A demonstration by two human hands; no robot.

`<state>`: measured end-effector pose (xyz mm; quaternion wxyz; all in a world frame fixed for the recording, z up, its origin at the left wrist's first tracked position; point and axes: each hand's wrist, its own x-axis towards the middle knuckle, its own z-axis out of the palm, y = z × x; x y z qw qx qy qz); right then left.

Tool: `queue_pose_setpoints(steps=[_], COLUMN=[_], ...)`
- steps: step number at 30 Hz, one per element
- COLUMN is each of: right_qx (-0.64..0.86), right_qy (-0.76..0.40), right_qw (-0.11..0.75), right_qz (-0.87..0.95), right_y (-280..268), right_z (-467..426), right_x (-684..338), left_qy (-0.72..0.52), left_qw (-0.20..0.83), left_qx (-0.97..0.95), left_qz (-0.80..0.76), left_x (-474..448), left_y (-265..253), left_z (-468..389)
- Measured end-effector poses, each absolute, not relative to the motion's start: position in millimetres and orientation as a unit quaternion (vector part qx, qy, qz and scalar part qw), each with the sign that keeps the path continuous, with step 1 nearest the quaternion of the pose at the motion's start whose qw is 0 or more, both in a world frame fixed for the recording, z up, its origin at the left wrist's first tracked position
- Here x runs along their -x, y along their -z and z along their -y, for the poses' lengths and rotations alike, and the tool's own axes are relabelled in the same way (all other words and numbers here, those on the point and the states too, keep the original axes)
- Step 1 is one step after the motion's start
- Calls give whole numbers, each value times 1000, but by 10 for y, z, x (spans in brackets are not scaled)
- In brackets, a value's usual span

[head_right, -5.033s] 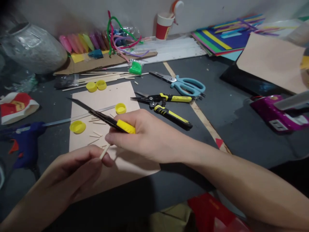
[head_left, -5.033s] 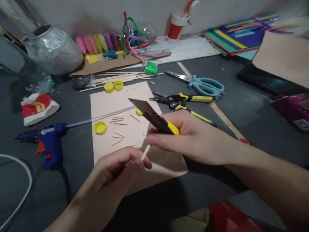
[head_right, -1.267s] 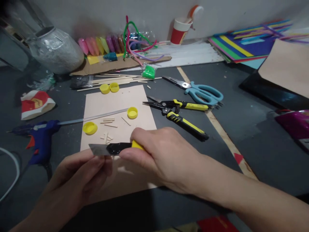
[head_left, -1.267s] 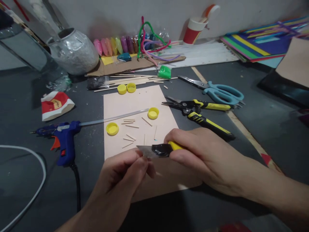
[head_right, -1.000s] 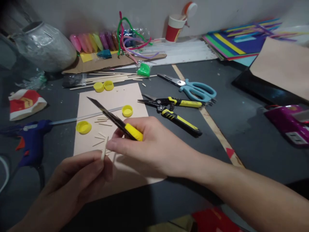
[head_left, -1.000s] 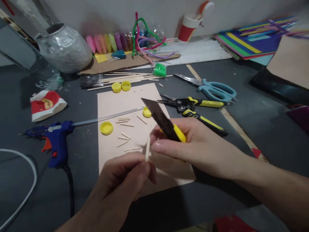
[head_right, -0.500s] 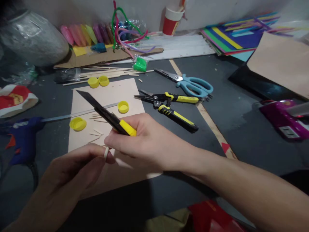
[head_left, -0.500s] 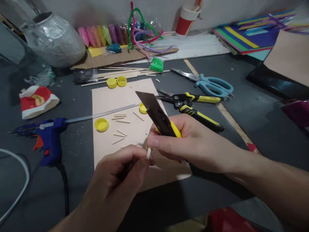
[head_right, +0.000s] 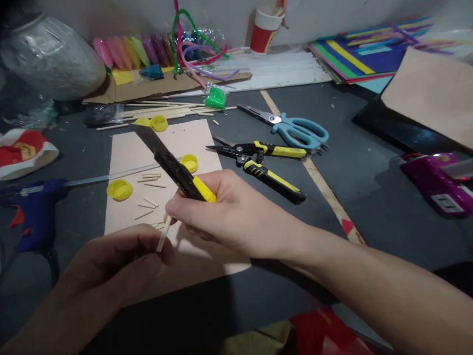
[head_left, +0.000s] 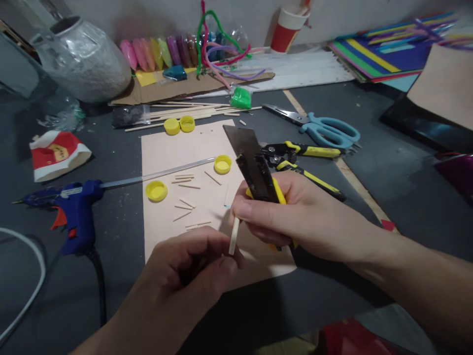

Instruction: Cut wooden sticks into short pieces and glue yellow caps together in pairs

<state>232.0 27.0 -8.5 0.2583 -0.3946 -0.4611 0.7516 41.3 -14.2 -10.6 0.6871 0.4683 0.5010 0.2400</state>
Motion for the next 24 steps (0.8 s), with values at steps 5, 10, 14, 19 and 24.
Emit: queue_pose_setpoints(steps=[5,10,14,19,24], right_qx=[369,373,396,387,382], right_qy=[-762,-760,-736,-728,-706], right_qw=[258,241,245,241,229], right_qz=[466,474,492,512,550], right_y=[92,64,25,43,40], right_z=[-281,-296,-293,-297,-292], right_x=[-2311,-2280,-2271,-2266,-2290], left_qy=[-245,-248,-241,-240,-242], left_qw=[659,645,642,637,633], left_qx=[-498,-515,-517,-525,-524], left_qz=[-507,-508,-513,-511,-516], left_x=[-416,-391,-400,-410,-366], left_y=[112,144,141,129,186], left_z=[129,131,136,135,167])
